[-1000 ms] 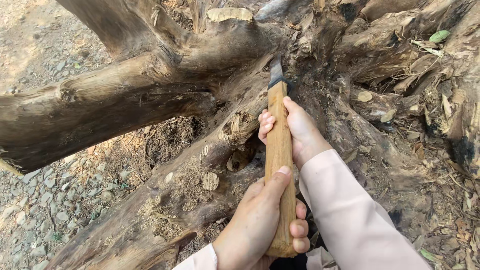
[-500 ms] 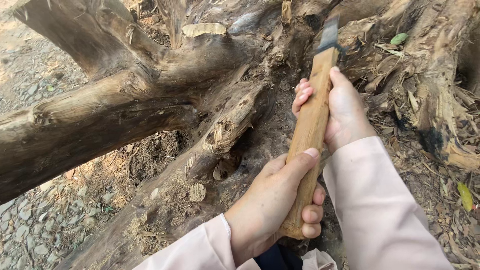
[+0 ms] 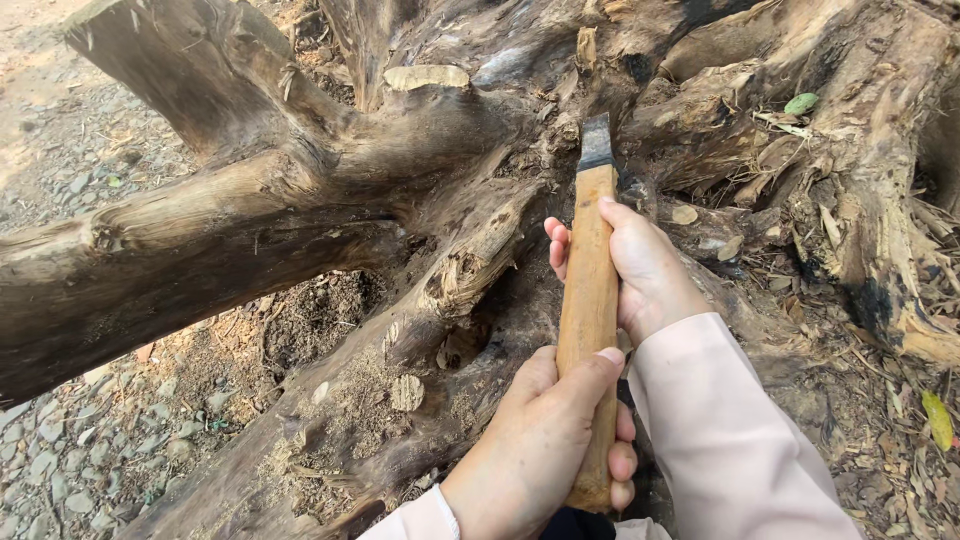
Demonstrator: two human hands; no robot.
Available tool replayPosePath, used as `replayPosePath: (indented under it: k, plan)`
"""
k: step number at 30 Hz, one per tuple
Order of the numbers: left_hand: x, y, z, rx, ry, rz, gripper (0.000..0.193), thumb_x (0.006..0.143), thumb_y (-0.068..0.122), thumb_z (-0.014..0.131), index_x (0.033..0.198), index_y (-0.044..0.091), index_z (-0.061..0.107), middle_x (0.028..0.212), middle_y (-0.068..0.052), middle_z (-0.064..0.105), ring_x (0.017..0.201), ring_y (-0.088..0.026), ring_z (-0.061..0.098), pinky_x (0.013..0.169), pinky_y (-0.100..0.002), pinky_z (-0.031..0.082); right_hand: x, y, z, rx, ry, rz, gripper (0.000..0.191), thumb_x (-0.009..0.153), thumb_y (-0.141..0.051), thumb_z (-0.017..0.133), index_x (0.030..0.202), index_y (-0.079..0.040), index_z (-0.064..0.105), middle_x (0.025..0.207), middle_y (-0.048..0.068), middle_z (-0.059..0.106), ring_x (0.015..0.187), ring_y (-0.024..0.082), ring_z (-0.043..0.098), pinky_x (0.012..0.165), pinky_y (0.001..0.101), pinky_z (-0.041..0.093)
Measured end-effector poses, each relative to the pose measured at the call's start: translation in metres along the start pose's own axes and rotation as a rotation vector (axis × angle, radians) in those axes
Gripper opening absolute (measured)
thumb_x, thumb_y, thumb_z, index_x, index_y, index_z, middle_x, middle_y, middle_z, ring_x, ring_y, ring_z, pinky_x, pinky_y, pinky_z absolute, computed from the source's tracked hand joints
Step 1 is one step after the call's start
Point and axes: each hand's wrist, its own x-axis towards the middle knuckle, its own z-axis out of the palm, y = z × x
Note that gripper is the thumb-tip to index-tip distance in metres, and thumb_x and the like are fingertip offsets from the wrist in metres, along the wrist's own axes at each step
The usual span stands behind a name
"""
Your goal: The person uses a chisel to carve into a large tree root, repeatedly striking and scraping the wood to remove material. They briefly inspect the chisel blade before continuing to carve different sections of the root.
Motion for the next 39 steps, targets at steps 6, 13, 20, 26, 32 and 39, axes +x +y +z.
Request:
replayPosePath:
  k: [6, 13, 20, 26, 32, 39]
  plan:
    - [0.002, 0.014, 0.012, -0.322, -0.15, -0.107, 0.023, 0.1, 0.018, 0.063, 0.111, 0.002, 0.051, 0.081, -0.006, 0.061, 0.065, -0.014, 0.062, 0.059, -0.03, 0.057, 0.01, -0.017, -0.013, 0.042, -0.128, 0.079, 0.035, 0.105, -0.029, 0.039, 0.121, 0.001, 0.045, 0.095, 0.014, 0.06, 0.075, 0.016, 0.06, 0.064, 0.0314, 0.057]
    - [0.015, 0.028, 0.036, -0.587, -0.28, -0.167, 0.016, 0.099, 0.014, 0.064, 0.097, 0.001, 0.056, 0.082, -0.007, 0.062, 0.072, -0.016, 0.063, 0.068, -0.03, 0.061, 0.011, -0.04, -0.008, 0.152, -0.291, 0.129, 0.029, 0.103, -0.025, 0.044, 0.118, 0.0, 0.047, 0.092, 0.009, 0.056, 0.076, 0.015, 0.057, 0.067, 0.0281, 0.058]
    - [0.038, 0.042, 0.056, -0.907, -0.38, -0.134, 0.016, 0.099, 0.012, 0.063, 0.098, 0.004, 0.05, 0.075, -0.006, 0.059, 0.066, -0.015, 0.06, 0.063, -0.026, 0.059, -0.007, -0.047, 0.004, 0.158, -0.336, 0.096, 0.027, 0.106, -0.023, 0.046, 0.12, -0.001, 0.05, 0.099, 0.009, 0.058, 0.08, 0.013, 0.058, 0.071, 0.0251, 0.056]
    - [0.041, 0.057, 0.062, -1.023, -0.376, -0.137, 0.012, 0.098, 0.01, 0.061, 0.102, 0.013, 0.051, 0.072, -0.003, 0.055, 0.062, -0.013, 0.055, 0.058, -0.025, 0.056, -0.014, -0.063, 0.007, -0.024, -0.275, 0.075, 0.024, 0.103, -0.027, 0.047, 0.114, -0.007, 0.058, 0.099, 0.003, 0.06, 0.075, 0.01, 0.053, 0.067, 0.0229, 0.052]
    - [0.055, 0.056, 0.061, -0.886, -0.393, -0.06, 0.021, 0.096, 0.003, 0.056, 0.097, 0.021, 0.046, 0.071, 0.004, 0.053, 0.062, -0.01, 0.054, 0.057, -0.027, 0.052, -0.006, -0.058, 0.009, 0.078, -0.283, 0.108, 0.019, 0.1, -0.022, 0.047, 0.108, -0.006, 0.054, 0.096, 0.005, 0.058, 0.072, 0.012, 0.054, 0.065, 0.0236, 0.053]
    - [0.047, 0.018, 0.038, -0.772, -0.254, -0.257, 0.013, 0.093, 0.007, 0.059, 0.099, 0.009, 0.047, 0.069, 0.0, 0.052, 0.056, -0.008, 0.052, 0.051, -0.024, 0.051, 0.003, -0.034, -0.006, 0.394, -0.298, 0.279, 0.024, 0.1, -0.016, 0.051, 0.114, 0.002, 0.045, 0.092, 0.013, 0.056, 0.071, 0.015, 0.06, 0.061, 0.0294, 0.057]
